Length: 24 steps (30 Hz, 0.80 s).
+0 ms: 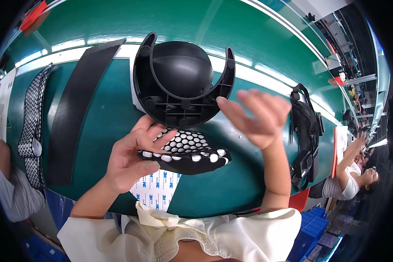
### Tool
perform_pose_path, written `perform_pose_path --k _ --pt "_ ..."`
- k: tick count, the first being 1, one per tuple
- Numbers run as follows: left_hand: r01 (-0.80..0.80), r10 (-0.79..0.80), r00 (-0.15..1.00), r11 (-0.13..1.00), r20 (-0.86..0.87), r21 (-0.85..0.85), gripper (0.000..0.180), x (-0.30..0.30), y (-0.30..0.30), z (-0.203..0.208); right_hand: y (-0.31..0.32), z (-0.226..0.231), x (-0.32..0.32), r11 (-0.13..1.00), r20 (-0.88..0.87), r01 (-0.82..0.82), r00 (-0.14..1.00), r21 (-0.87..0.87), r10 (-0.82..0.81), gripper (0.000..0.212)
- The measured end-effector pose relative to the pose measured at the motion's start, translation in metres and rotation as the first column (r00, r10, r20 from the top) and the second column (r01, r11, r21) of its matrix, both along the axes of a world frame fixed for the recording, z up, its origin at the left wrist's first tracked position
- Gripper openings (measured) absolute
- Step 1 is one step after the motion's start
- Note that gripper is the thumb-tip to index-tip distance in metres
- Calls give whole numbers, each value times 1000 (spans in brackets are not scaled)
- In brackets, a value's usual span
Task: Assembling headgear components by attaching padded liners to plastic shells on an assembly line.
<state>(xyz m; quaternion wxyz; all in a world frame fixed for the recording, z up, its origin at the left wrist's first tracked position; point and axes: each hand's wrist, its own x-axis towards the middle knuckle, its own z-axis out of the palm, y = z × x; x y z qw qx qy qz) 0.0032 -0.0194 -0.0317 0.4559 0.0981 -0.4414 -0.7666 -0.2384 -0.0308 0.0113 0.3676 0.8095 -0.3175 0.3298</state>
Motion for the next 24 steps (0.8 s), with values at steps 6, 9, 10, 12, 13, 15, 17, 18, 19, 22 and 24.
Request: perform_pose_path --k 6,9,10,12,13,15,17,18,19,22,24 --pt "8 -8 999 1000 44 7 11 4 -1 2 -4 12 -25 23 686 -835 436 550 -582 23" --pt "4 -4 999 1000 47 -4 11 3 0 4 -7 -3 -4 -195 690 -932 358 306 -629 31" --pt "6 -6 999 1000 48 -5 11 2 0 4 -8 -8 -1 -233 698 -936 352 264 -623 33" --pt "-10 17 995 998 100 -64 12 0 1 6 -5 -11 7 -149 725 -949 309 278 -616 38" --pt "-8 15 995 998 100 -66 12 0 2 6 -3 -10 8 -90 737 -920 362 382 -571 35" --pt "-12 23 991 996 132 -84 13 -1 4 4 5 -6 14 14 716 -857 422 515 -556 27" --pt "-8 20 990 996 140 -90 13 -2 4 2 7 -5 18 28 706 -856 406 516 -580 25" --pt "-4 18 989 996 147 -94 14 -3 5 2 8 -4 18 40 693 -855 391 517 -605 24" --pt "-4 18 989 995 147 -95 14 -3 5 2 7 -7 17 56 727 -868 375 493 -575 22" --pt "15 14 978 990 208 -138 13 0 5 3 4 -9 13 30 754 -860 430 509 -497 22" --pt "35 -5 974 991 229 -129 12 1 6 4 6 -7 14 5 732 -860 431 510 -528 23"
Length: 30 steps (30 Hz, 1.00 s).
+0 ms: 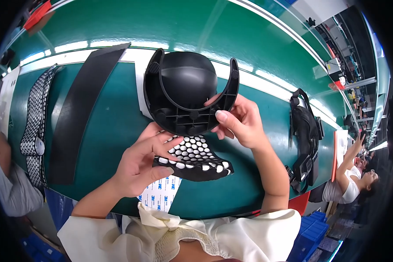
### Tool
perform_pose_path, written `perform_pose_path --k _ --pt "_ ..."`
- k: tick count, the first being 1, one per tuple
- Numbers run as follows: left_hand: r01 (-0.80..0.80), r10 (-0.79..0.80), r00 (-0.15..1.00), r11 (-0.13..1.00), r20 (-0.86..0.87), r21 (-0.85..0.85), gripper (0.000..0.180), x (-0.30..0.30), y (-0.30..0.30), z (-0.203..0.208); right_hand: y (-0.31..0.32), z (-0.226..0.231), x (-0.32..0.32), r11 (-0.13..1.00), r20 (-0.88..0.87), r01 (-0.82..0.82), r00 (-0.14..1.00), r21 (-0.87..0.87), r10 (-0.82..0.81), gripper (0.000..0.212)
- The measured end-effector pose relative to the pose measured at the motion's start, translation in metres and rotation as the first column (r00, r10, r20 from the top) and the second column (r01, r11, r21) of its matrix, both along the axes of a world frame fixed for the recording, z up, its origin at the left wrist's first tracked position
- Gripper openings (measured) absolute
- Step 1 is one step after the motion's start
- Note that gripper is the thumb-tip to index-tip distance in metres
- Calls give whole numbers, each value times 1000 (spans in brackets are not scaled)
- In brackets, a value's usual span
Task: Assembling headgear components by attaching padded liners to plastic shells on an assembly line.
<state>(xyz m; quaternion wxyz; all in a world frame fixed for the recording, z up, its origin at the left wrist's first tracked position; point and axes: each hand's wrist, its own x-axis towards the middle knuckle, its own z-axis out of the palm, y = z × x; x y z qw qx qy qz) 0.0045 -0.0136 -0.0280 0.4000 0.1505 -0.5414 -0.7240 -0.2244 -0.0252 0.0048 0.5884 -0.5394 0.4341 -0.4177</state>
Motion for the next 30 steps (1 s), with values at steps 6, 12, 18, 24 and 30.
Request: perform_pose_path --k 6,12,18,24,30 --pt "-2 1 1000 997 19 78 15 7 2 2 -7 -1 2 999 -65 -44 997 3 44 28" --pt "-233 222 969 966 105 115 14 -6 4 7 -47 26 -1 996 -89 -19 996 -90 11 31" --pt "-343 327 935 933 139 109 17 -5 20 13 -47 17 -11 898 -200 -439 883 -36 424 27" --pt "-294 294 956 953 10 77 24 -6 24 0 -31 18 7 966 239 -209 941 -149 241 16" --pt "-233 233 972 972 -32 -5 23 4 19 4 -76 34 -3 626 -149 296 817 -722 -558 23"
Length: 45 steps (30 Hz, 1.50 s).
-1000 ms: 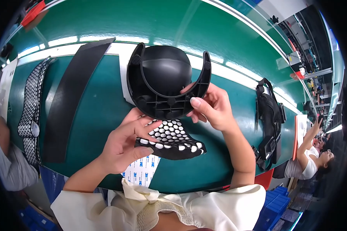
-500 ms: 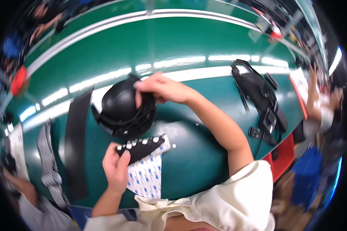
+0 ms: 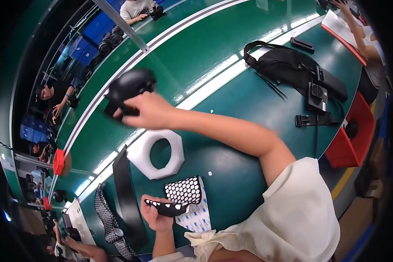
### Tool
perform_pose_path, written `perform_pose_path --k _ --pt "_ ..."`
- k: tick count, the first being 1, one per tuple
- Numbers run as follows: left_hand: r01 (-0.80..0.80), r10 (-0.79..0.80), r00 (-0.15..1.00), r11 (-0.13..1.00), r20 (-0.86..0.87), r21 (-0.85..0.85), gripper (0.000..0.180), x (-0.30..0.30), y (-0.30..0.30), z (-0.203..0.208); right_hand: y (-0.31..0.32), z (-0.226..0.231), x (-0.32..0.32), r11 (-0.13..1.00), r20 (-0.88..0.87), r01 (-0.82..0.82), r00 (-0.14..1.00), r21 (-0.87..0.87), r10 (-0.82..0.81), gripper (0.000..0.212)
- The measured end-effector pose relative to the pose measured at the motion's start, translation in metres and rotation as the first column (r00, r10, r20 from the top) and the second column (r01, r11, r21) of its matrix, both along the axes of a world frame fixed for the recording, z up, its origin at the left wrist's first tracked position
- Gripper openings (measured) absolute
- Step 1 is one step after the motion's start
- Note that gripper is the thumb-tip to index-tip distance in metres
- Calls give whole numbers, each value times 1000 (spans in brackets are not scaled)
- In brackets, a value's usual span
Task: Assembling headgear components by attaching padded liners to plastic shells on an assembly line.
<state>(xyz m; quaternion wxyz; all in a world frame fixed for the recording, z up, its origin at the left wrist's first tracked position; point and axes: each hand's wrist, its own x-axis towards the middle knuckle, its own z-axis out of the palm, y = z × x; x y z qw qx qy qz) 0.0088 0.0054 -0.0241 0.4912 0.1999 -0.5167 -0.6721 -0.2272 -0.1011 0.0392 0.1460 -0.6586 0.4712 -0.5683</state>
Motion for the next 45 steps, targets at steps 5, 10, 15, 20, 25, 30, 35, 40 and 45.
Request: perform_pose_path --k 5,10,15,20,25,30,35,40,45 --pt "-1 5 999 997 -53 78 21 -4 -3 -2 -77 -75 -39 720 -484 675 581 -161 -654 8" --pt "47 -44 999 996 -31 82 21 -7 -1 -3 -75 -111 -86 641 -582 743 440 -193 -684 5" --pt "14 -10 999 993 -36 119 27 -11 0 -4 -70 -121 -100 604 -594 767 388 -215 -705 22" --pt "-69 69 997 997 16 25 18 -4 4 3 -81 -121 -84 564 -537 802 394 -196 -746 33" --pt "-138 229 961 882 152 -451 20 -6 24 10 -101 -150 -125 517 -605 766 215 -383 -766 19" --pt "-386 398 903 581 -163 -717 33 2 33 38 -109 -144 -124 541 -640 822 319 -181 -699 14" --pt "-787 913 318 103 -256 -608 31 24 28 54 -108 -141 -135 459 -678 870 229 -179 -699 12" --pt "-781 989 141 142 50 -609 31 57 -12 11 -88 -87 -73 653 -543 599 390 -464 -743 12" --pt "-950 901 303 259 -311 -176 45 73 -16 7 -45 -49 66 934 -423 -193 905 -301 50 58"
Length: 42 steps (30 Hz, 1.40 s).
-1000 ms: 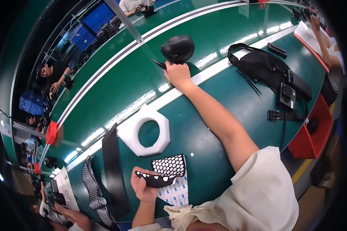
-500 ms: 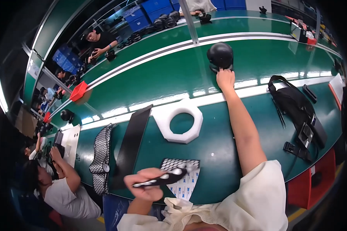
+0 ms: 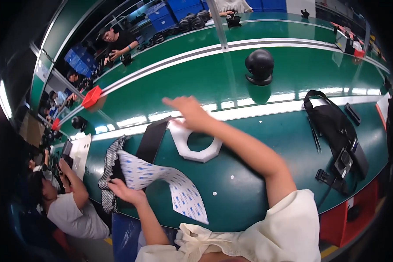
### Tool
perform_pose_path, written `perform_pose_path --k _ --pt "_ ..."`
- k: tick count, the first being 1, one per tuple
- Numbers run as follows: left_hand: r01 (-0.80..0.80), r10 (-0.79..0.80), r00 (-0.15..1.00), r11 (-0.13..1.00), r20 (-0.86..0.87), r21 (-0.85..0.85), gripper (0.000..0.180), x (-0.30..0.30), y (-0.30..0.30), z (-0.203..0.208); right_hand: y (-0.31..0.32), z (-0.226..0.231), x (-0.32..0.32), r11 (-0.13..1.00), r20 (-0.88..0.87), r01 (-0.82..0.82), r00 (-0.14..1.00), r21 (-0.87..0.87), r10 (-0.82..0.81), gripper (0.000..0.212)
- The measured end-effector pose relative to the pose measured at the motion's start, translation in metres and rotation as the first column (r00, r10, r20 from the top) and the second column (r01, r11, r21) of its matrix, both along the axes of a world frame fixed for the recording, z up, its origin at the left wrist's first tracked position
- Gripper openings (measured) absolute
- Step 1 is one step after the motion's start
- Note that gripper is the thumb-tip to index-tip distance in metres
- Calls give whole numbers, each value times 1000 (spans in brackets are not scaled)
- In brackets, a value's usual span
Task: Assembling headgear components by attaching padded liners to plastic shells on an assembly line.
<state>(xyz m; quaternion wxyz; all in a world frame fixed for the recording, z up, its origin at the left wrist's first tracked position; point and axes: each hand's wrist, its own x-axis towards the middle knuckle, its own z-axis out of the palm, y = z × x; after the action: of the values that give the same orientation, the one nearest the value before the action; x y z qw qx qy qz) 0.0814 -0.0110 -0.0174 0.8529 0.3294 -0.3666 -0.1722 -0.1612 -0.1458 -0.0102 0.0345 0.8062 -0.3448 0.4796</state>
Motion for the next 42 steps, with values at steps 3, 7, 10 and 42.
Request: perform_pose_path --k 3,7,10,42 --pt "-75 73 996 996 -42 -53 46 -4 8 34 13 -36 53 998 -347 -8 937 64 30 68" --pt "-144 141 988 989 -65 -43 43 -17 15 91 13 -42 66 878 -585 81 774 471 242 55" --pt "92 -82 992 990 -95 107 36 23 5 111 21 -42 51 897 -568 88 799 433 195 49" --pt "-545 -476 469 507 744 668 39 -57 -166 -21 117 -81 99 94 850 -845 523 526 -61 53"
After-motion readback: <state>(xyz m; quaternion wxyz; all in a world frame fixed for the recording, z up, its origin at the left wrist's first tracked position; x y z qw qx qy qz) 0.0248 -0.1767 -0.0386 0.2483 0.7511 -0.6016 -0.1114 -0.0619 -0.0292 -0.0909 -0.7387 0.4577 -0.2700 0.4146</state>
